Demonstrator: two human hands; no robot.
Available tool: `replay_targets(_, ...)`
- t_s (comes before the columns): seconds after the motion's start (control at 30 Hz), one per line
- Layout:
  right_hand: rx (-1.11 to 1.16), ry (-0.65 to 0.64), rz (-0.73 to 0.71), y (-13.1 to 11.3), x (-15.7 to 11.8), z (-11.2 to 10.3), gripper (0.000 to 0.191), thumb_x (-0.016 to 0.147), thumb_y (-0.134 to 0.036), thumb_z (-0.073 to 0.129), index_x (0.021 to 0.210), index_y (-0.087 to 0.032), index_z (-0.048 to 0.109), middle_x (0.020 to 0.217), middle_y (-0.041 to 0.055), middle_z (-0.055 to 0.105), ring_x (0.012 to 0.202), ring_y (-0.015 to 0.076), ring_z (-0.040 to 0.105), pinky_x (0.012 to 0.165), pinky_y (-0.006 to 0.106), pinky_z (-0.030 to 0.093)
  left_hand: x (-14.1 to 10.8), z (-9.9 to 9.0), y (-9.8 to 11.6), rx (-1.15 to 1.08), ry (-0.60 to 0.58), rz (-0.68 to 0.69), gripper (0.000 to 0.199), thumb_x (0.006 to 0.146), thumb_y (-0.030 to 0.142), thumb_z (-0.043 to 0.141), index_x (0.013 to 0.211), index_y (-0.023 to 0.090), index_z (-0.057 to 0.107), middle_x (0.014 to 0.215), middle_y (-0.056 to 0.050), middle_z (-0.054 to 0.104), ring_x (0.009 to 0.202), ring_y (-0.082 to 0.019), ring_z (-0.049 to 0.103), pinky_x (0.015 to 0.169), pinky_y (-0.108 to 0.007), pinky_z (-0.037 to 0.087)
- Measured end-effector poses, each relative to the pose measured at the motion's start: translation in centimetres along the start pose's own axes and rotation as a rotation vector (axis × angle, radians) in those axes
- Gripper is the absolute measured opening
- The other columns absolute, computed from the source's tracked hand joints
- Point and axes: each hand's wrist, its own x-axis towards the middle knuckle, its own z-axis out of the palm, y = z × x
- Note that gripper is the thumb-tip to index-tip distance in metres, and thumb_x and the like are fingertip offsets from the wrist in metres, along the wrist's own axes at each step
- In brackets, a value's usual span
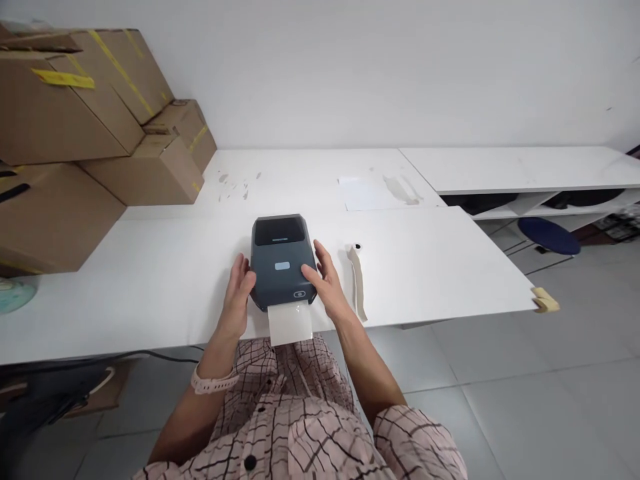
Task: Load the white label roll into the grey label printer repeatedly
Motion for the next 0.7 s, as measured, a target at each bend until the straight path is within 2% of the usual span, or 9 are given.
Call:
replay_targets(0.07,0.141,-0.039,0.127,1.0,0.3,0.0,0.097,0.082,-0.065,0.067,0.161,-0.031,0.022,0.168,0.0075,0.030,0.155,0.0305,0.028,0.123,0.053,0.035,0.2,0.6,0.1,-0.037,-0.048,-0.049,0.094,0.082,0.054,0.073,0.160,0.031,0.026,0.168,-0.009,0.028,0.153,-0.034,0.032,0.118,-0.043,0.043)
replay_targets(0.17,0.228,-0.137,0.210,1.9,0.9,-0.4,0.103,0.076,-0.065,0.072,0.160,-0.029,0.025,0.165,0.0087,0.035,0.151,0.0319,0.037,0.121,0.052,0.038,0.1,0.8,-0.3,-0.055,-0.075,-0.056,0.089,0.080,0.046,0.076,0.157,0.028,0.033,0.163,-0.010,0.039,0.147,-0.034,0.041,0.114,-0.044,0.047)
replay_targets(0.3,0.241,-0.148,0.205,2.5,0.9,-0.6,0.102,0.075,-0.063,0.074,0.159,-0.030,0.028,0.163,0.0077,0.039,0.148,0.0320,0.042,0.121,0.052,0.040,-0.1,0.6,-0.9,-0.051,-0.058,-0.021,0.087,0.079,0.043,0.076,0.155,0.027,0.037,0.161,-0.011,0.043,0.144,-0.033,0.045,0.112,-0.043,0.048)
replay_targets(0.43,0.241,-0.104,0.177,2.9,0.8,-0.4,0.108,0.075,-0.062,0.074,0.161,-0.026,0.021,0.159,0.0120,0.044,0.144,0.0333,0.047,0.118,0.053,0.042,0.4,0.7,-1.0,-0.038,-0.056,0.059,0.084,0.080,0.046,0.075,0.154,0.024,0.040,0.157,-0.012,0.048,0.141,-0.033,0.048,0.110,-0.042,0.049)
replay_targets(0.53,0.209,-0.112,0.162,3.1,0.9,-0.5,0.108,0.076,-0.063,0.072,0.162,-0.026,0.019,0.160,0.0132,0.043,0.145,0.0339,0.045,0.117,0.055,0.041,0.1,0.8,-1.3,-0.007,-0.061,0.056,0.083,0.082,0.048,0.073,0.154,0.025,0.038,0.157,-0.013,0.046,0.142,-0.033,0.047,0.109,-0.042,0.049)
replay_targets(0.6,0.162,-0.126,0.172,3.3,1.0,-0.7,0.105,0.077,-0.064,0.070,0.162,-0.028,0.020,0.160,0.0125,0.043,0.148,0.0340,0.040,0.117,0.057,0.040,-1.2,0.8,-2.0,0.055,0.026,0.075,0.083,0.082,0.049,0.073,0.154,0.028,0.036,0.159,-0.013,0.041,0.143,-0.032,0.045,0.107,-0.040,0.048)
replay_targets(0.67,0.117,-0.131,0.165,3.3,0.9,-0.8,0.101,0.079,-0.066,0.067,0.162,-0.030,0.020,0.159,0.0112,0.045,0.150,0.0334,0.038,0.117,0.058,0.039,-3.4,0.9,-3.3,0.146,0.206,0.142,0.079,0.081,0.049,0.074,0.149,0.029,0.038,0.155,-0.013,0.044,0.137,-0.029,0.049,0.104,-0.037,0.048)
replay_targets(0.7,0.096,-0.131,0.150,3.4,0.9,-0.8,0.099,0.081,-0.066,0.065,0.162,-0.031,0.020,0.157,0.0104,0.047,0.149,0.0330,0.039,0.117,0.058,0.039,-4.7,0.9,-4.0,0.190,0.318,0.172,0.072,0.079,0.050,0.075,0.140,0.027,0.045,0.144,-0.013,0.052,0.127,-0.026,0.056,0.098,-0.035,0.050)
